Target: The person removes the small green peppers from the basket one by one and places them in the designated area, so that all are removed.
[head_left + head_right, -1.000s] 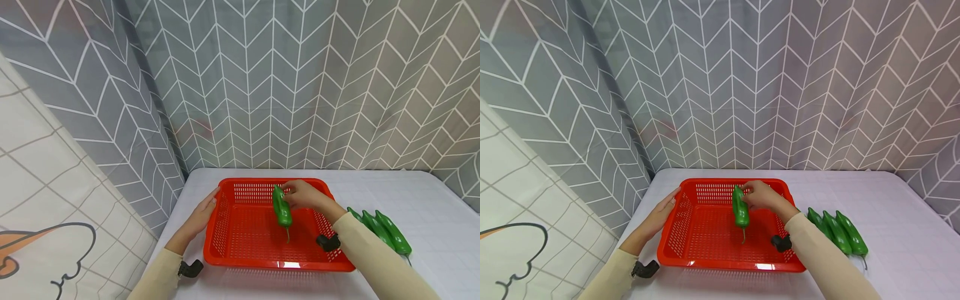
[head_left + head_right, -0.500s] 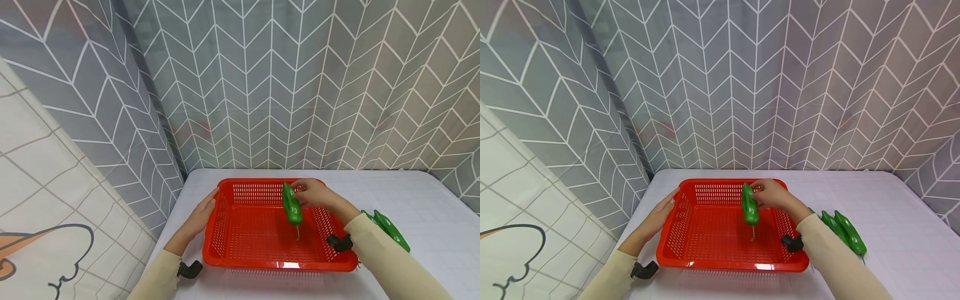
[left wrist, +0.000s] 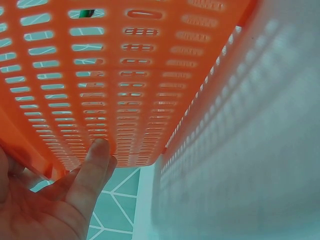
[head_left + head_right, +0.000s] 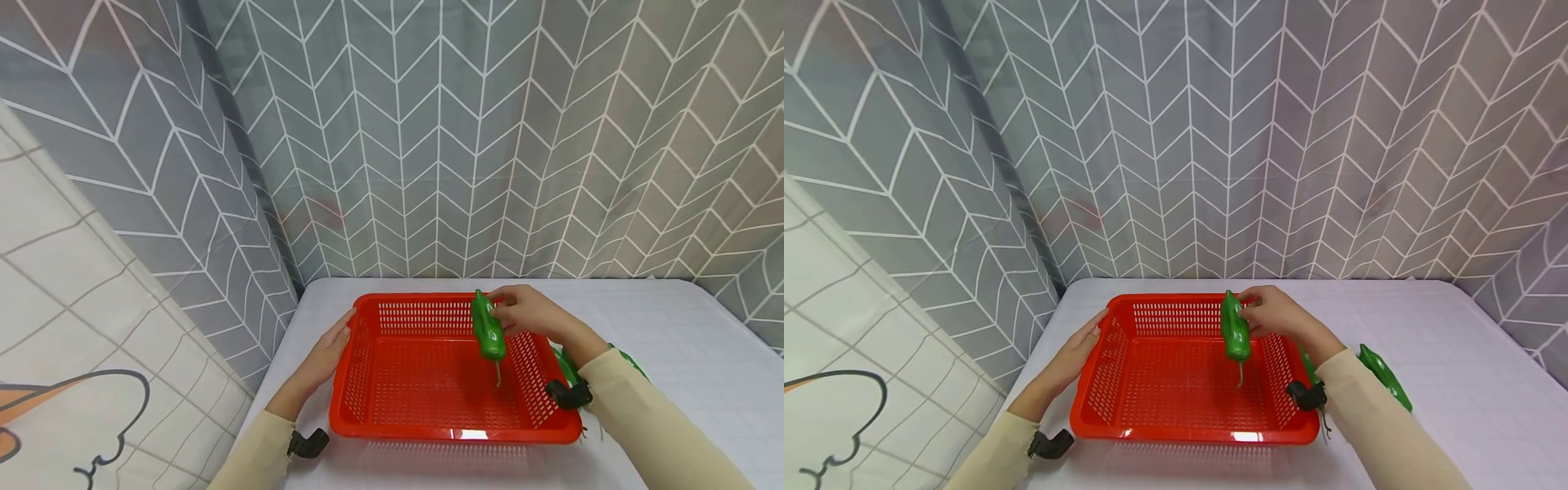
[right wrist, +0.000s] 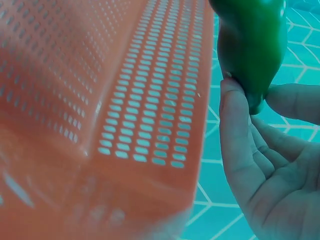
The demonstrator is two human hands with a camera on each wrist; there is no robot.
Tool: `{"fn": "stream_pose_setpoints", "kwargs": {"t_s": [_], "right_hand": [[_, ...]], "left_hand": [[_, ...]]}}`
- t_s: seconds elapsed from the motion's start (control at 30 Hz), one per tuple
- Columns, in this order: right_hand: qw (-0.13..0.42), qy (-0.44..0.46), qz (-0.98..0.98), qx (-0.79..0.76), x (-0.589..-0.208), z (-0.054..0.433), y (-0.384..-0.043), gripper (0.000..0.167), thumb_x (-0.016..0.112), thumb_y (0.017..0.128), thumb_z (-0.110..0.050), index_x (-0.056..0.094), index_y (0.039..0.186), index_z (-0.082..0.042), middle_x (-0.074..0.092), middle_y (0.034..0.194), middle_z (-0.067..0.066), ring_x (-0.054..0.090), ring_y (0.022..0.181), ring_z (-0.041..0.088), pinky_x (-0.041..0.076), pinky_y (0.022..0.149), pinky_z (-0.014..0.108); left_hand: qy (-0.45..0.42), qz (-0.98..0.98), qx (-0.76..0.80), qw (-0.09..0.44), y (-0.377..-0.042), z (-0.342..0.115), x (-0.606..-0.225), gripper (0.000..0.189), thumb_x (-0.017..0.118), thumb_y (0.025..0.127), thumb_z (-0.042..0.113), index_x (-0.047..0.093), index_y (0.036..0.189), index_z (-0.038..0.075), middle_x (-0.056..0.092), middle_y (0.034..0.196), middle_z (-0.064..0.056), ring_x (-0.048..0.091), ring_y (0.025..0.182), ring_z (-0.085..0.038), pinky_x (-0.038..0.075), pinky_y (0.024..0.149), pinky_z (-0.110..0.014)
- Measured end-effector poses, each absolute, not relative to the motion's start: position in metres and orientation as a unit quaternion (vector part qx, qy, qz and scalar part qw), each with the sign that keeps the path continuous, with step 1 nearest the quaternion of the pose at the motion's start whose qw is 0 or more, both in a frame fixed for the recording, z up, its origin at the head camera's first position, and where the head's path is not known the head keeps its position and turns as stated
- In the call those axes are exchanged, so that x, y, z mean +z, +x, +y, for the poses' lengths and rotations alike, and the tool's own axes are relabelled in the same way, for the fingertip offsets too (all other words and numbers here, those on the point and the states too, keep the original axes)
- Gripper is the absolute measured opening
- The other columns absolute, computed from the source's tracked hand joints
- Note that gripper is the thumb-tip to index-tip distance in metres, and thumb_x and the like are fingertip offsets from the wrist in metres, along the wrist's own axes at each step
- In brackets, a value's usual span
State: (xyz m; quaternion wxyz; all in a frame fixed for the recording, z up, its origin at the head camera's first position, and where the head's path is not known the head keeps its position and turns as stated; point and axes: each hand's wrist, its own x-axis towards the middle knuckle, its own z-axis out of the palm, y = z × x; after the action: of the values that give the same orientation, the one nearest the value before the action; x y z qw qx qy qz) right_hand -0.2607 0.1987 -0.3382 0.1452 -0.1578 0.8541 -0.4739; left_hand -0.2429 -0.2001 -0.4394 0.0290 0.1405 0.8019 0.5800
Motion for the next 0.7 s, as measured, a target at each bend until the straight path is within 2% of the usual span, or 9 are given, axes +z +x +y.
{"fn": "stream_pose_setpoints", "kwargs": {"t_s": [0.2,0.5,0.7], "right_hand": [[0.138,-0.143,0.862,-0.467,-0.332,0.213,-0.26,0.048,0.056,0.101,-0.006,0.044,0.141,0.016,0.066,0.106,0.021,0.07,0.083,0.024,0.062,0.079,0.046],[0.132,-0.142,0.866,-0.461,-0.333,0.229,-0.255,0.048,0.057,0.1,-0.007,0.044,0.14,0.016,0.065,0.11,0.024,0.073,0.085,0.027,0.062,0.079,0.045],[0.128,-0.132,0.869,-0.459,-0.334,0.239,-0.253,0.048,0.057,0.101,-0.008,0.043,0.141,0.015,0.067,0.108,0.02,0.071,0.084,0.026,0.062,0.078,0.045]], "left_hand": [[0.145,0.801,0.581,0.032,-0.243,-0.203,-0.44,0.052,0.037,0.112,0.019,0.027,0.161,0.009,0.028,0.165,-0.013,0.03,0.148,-0.034,0.024,0.12,-0.053],[0.146,0.798,0.584,0.036,-0.242,-0.203,-0.44,0.052,0.038,0.112,0.02,0.027,0.162,0.01,0.029,0.164,-0.015,0.033,0.147,-0.035,0.026,0.118,-0.054],[0.141,0.797,0.586,0.036,-0.241,-0.202,-0.441,0.052,0.038,0.112,0.02,0.027,0.162,0.011,0.033,0.162,-0.015,0.037,0.144,-0.035,0.028,0.118,-0.054]]}}
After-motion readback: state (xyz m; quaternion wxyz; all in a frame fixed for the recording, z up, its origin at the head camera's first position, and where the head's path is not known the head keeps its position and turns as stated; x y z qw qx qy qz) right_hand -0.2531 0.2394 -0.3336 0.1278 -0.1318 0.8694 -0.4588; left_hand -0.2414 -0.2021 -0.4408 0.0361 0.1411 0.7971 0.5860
